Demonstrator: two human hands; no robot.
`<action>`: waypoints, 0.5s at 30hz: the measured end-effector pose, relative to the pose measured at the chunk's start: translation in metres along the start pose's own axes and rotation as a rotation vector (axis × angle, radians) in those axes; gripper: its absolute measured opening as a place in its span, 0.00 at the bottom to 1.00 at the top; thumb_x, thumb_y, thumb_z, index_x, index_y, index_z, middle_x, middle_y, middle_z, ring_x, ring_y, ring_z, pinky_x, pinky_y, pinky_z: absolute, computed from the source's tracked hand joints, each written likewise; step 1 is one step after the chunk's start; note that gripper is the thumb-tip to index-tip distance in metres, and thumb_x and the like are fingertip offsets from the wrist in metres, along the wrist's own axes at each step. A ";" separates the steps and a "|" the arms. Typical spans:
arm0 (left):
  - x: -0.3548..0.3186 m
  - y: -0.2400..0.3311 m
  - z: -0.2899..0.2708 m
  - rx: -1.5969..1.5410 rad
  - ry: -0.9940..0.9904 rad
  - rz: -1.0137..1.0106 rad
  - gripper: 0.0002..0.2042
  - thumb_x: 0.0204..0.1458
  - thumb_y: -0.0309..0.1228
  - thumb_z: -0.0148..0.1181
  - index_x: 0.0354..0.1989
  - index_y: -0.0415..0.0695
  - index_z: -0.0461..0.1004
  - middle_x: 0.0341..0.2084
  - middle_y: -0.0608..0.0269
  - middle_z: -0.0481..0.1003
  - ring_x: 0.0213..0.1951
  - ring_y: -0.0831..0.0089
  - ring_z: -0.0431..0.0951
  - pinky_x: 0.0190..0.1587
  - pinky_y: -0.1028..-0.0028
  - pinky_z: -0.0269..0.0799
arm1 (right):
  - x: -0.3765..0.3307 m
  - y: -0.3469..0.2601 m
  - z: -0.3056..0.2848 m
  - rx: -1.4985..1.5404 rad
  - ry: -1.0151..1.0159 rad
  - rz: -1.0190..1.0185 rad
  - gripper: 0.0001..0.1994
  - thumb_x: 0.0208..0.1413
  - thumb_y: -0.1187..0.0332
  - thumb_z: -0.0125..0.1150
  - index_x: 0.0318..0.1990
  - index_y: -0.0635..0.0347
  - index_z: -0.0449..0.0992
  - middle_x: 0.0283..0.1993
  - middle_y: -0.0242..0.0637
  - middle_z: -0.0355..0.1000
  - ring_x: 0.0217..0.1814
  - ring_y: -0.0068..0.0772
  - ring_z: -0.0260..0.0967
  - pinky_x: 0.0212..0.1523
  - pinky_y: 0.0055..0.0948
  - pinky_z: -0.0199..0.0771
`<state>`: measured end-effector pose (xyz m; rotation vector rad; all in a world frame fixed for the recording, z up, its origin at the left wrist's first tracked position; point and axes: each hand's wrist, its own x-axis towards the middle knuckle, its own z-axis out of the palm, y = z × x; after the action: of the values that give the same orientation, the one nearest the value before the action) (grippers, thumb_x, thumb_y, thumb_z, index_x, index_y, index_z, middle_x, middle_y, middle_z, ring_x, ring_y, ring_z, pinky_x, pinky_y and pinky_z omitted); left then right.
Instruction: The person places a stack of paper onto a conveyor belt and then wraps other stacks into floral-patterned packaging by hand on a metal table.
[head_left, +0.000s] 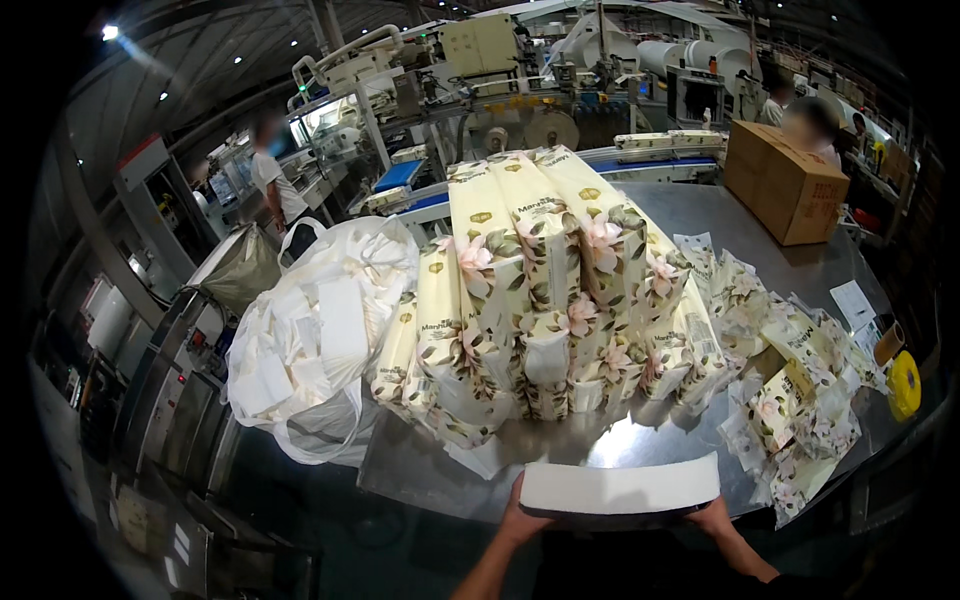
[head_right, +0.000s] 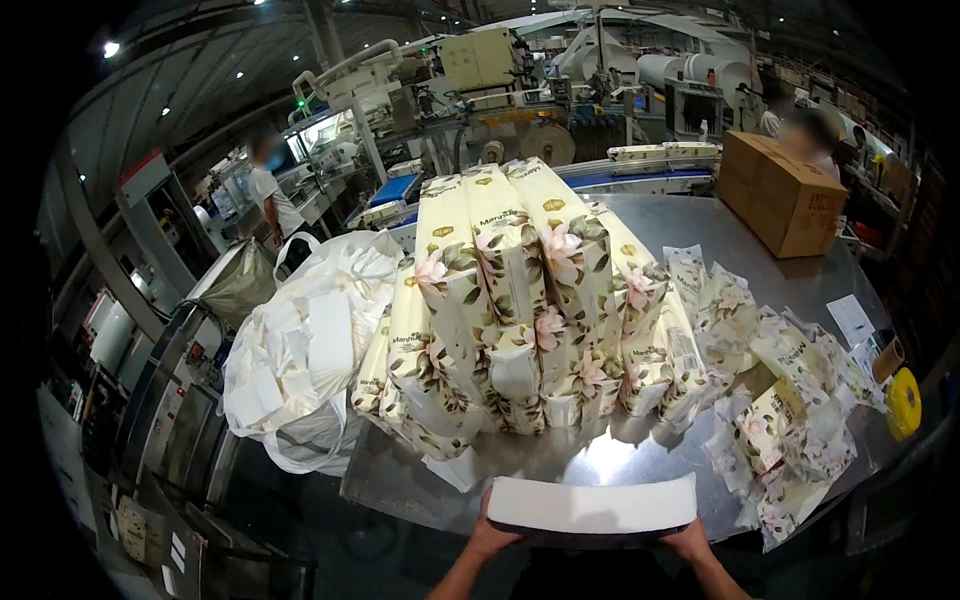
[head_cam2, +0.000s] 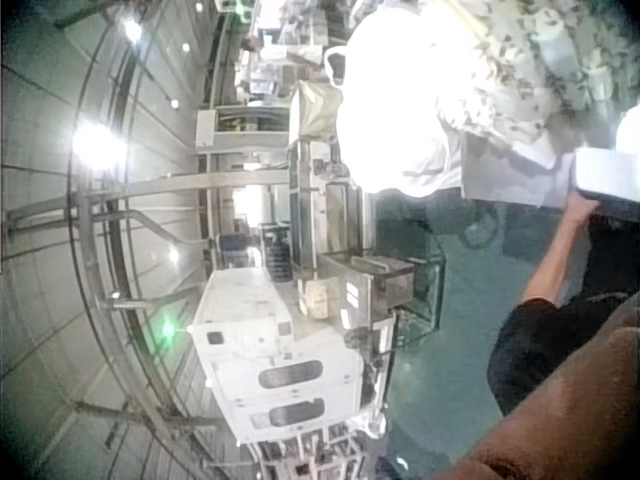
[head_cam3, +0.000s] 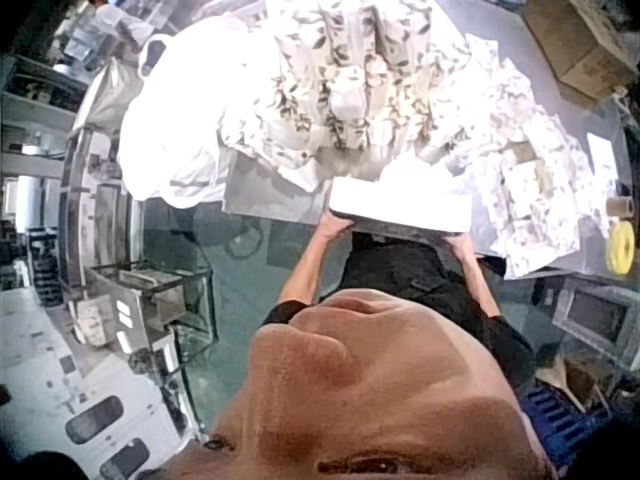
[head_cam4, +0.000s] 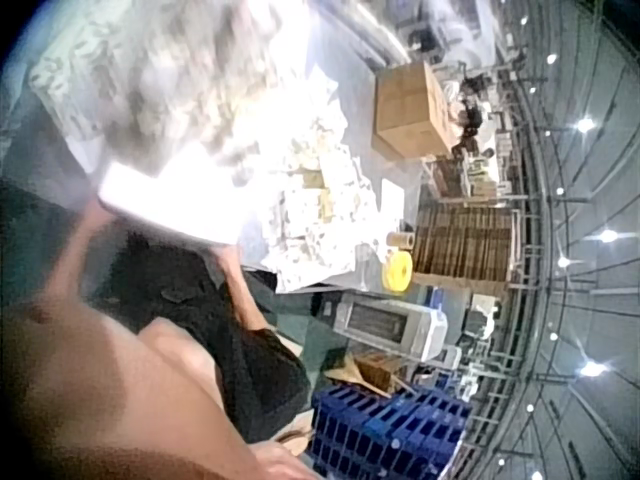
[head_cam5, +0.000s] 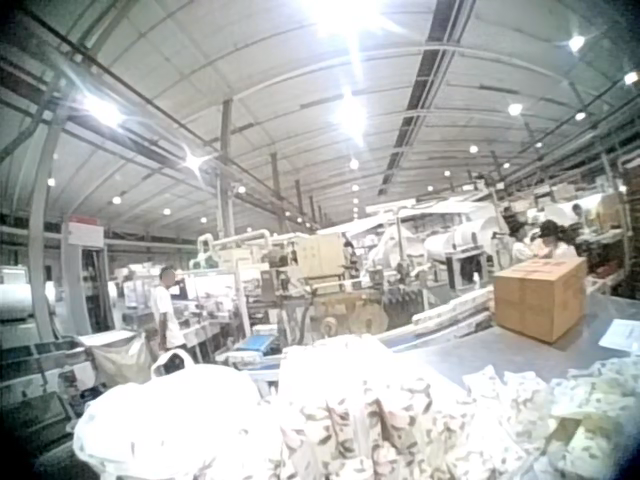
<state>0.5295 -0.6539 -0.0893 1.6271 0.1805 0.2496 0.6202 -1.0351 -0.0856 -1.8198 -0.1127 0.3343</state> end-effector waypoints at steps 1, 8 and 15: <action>-0.001 -0.005 -0.001 0.006 0.010 0.015 0.49 0.35 0.29 0.81 0.68 0.40 0.55 0.57 0.55 0.71 0.60 0.63 0.70 0.64 0.64 0.66 | -0.002 -0.002 0.001 0.024 0.008 0.013 0.34 0.33 0.80 0.75 0.55 0.66 0.73 0.53 0.38 0.76 0.55 0.33 0.72 0.57 0.34 0.72; -0.005 -0.023 -0.001 0.059 0.003 -0.039 0.56 0.31 0.29 0.83 0.70 0.40 0.51 0.61 0.55 0.67 0.62 0.63 0.68 0.65 0.63 0.65 | 0.000 0.006 -0.003 0.039 -0.016 0.056 0.35 0.32 0.79 0.76 0.56 0.66 0.73 0.54 0.39 0.76 0.57 0.34 0.73 0.59 0.33 0.71; -0.002 -0.026 0.002 -0.017 0.002 -0.101 0.56 0.30 0.27 0.82 0.71 0.41 0.50 0.60 0.56 0.68 0.63 0.62 0.68 0.65 0.64 0.65 | 0.001 0.000 0.000 -0.010 0.002 0.071 0.33 0.34 0.77 0.77 0.55 0.67 0.73 0.53 0.39 0.76 0.56 0.35 0.73 0.59 0.35 0.72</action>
<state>0.5293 -0.6547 -0.1154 1.5964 0.2604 0.1752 0.6211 -1.0348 -0.0860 -1.8369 -0.0482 0.3826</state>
